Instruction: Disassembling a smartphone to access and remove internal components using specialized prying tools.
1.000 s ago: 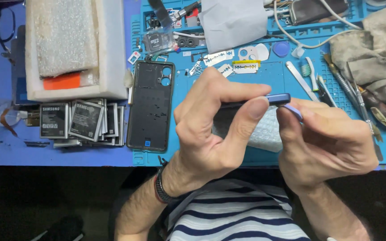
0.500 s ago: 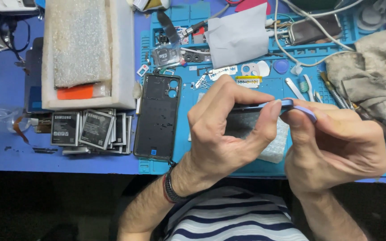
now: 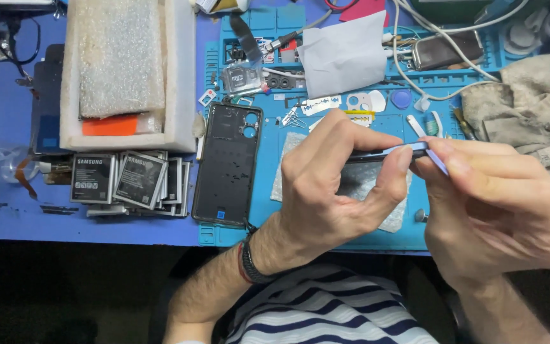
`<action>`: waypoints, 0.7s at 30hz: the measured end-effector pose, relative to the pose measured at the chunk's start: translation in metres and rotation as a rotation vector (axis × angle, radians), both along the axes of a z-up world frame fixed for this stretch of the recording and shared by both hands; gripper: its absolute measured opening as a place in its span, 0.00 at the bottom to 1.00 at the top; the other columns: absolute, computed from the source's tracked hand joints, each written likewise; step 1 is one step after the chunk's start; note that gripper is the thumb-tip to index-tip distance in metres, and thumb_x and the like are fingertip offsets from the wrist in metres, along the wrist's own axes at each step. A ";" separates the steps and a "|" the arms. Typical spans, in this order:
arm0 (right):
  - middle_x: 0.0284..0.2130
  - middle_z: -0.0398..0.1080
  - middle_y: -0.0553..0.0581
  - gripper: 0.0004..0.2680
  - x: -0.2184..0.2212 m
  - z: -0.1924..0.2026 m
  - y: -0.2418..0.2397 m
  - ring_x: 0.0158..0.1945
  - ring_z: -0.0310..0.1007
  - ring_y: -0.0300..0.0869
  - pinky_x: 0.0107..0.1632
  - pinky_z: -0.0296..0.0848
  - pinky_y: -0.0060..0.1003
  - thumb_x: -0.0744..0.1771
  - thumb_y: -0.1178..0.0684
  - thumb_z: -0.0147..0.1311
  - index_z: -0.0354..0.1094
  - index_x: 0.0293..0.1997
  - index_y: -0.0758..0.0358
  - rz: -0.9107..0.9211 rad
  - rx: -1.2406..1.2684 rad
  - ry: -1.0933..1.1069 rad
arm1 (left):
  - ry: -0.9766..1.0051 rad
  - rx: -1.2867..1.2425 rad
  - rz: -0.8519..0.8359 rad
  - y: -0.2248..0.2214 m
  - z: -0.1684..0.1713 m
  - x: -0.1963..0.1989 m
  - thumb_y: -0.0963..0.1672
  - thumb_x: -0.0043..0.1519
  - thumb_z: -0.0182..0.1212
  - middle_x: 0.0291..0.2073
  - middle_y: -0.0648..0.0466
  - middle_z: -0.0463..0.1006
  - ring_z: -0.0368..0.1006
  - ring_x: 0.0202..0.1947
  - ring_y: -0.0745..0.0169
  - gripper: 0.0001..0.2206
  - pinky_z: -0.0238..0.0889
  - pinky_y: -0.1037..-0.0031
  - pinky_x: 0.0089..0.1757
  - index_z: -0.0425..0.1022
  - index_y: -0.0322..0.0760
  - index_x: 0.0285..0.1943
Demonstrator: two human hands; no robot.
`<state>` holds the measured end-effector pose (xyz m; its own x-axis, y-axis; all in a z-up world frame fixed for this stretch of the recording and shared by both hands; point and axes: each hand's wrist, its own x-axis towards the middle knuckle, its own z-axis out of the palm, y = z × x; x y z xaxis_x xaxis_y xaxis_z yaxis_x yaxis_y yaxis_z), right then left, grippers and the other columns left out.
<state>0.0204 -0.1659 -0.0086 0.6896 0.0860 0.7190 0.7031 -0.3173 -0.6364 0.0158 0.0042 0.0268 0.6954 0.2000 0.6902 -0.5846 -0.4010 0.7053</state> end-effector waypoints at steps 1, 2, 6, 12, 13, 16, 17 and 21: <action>0.44 0.76 0.75 0.11 0.001 0.000 -0.006 0.51 0.84 0.64 0.60 0.87 0.56 0.72 0.78 0.67 0.67 0.43 0.74 0.022 -0.071 -0.020 | -0.007 0.009 -0.024 0.001 0.000 0.000 0.41 0.68 0.60 0.32 0.49 0.76 0.71 0.30 0.53 0.06 0.66 0.66 0.36 0.73 0.30 0.41; 0.44 0.76 0.75 0.11 0.003 0.008 -0.008 0.51 0.84 0.64 0.60 0.87 0.56 0.72 0.78 0.67 0.67 0.43 0.74 0.027 -0.074 -0.018 | -0.005 0.006 -0.019 0.003 0.000 -0.001 0.41 0.68 0.60 0.32 0.49 0.76 0.71 0.30 0.53 0.06 0.66 0.66 0.36 0.73 0.30 0.41; 0.48 0.74 0.80 0.09 0.004 0.043 -0.015 0.55 0.83 0.70 0.63 0.87 0.62 0.72 0.78 0.63 0.66 0.51 0.79 0.188 -0.350 -0.186 | -0.020 0.004 -0.168 0.009 -0.004 -0.005 0.42 0.71 0.46 0.37 0.43 0.77 0.72 0.35 0.47 0.12 0.66 0.61 0.38 0.74 0.25 0.49; 0.52 0.78 0.79 0.06 0.004 0.084 -0.012 0.58 0.84 0.71 0.61 0.81 0.58 0.72 0.76 0.59 0.73 0.54 0.81 0.283 -0.691 -0.249 | 0.013 -0.043 -0.228 0.005 -0.030 -0.011 0.48 0.75 0.35 0.63 0.44 0.76 0.81 0.48 0.45 0.21 0.83 0.59 0.54 0.63 0.31 0.69; 0.54 0.78 0.80 0.07 0.004 0.090 -0.011 0.59 0.83 0.72 0.62 0.81 0.59 0.72 0.75 0.56 0.72 0.55 0.83 0.312 -0.749 -0.254 | 0.011 -0.095 -0.228 0.004 -0.035 -0.010 0.49 0.74 0.37 0.66 0.42 0.72 0.79 0.47 0.49 0.22 0.89 0.62 0.56 0.59 0.31 0.73; 0.54 0.77 0.79 0.08 0.008 0.095 -0.005 0.59 0.81 0.72 0.64 0.81 0.64 0.71 0.69 0.51 0.73 0.54 0.82 0.387 -0.815 -0.338 | -0.052 -0.091 -0.207 -0.005 -0.051 -0.007 0.51 0.74 0.38 0.66 0.42 0.70 0.78 0.43 0.49 0.24 0.78 0.57 0.50 0.57 0.30 0.72; 0.54 0.77 0.79 0.08 0.009 0.095 -0.003 0.59 0.81 0.72 0.64 0.81 0.64 0.71 0.69 0.51 0.73 0.54 0.82 0.390 -0.816 -0.339 | -0.053 -0.093 -0.204 -0.005 -0.052 -0.006 0.51 0.74 0.38 0.66 0.42 0.70 0.78 0.43 0.49 0.24 0.78 0.57 0.50 0.57 0.30 0.72; 0.52 0.79 0.79 0.08 0.014 0.096 0.005 0.58 0.83 0.70 0.63 0.81 0.62 0.71 0.69 0.51 0.74 0.53 0.83 0.403 -0.826 -0.423 | -0.074 -0.098 -0.196 -0.005 -0.058 -0.005 0.51 0.74 0.38 0.70 0.42 0.69 0.82 0.52 0.46 0.26 0.82 0.56 0.59 0.54 0.31 0.76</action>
<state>0.0346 -0.1605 0.0871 0.2016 0.8377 0.5076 0.9720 -0.2350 0.0017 0.0103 -0.0011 -0.0316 0.6756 0.1348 0.7249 -0.6965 -0.2058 0.6874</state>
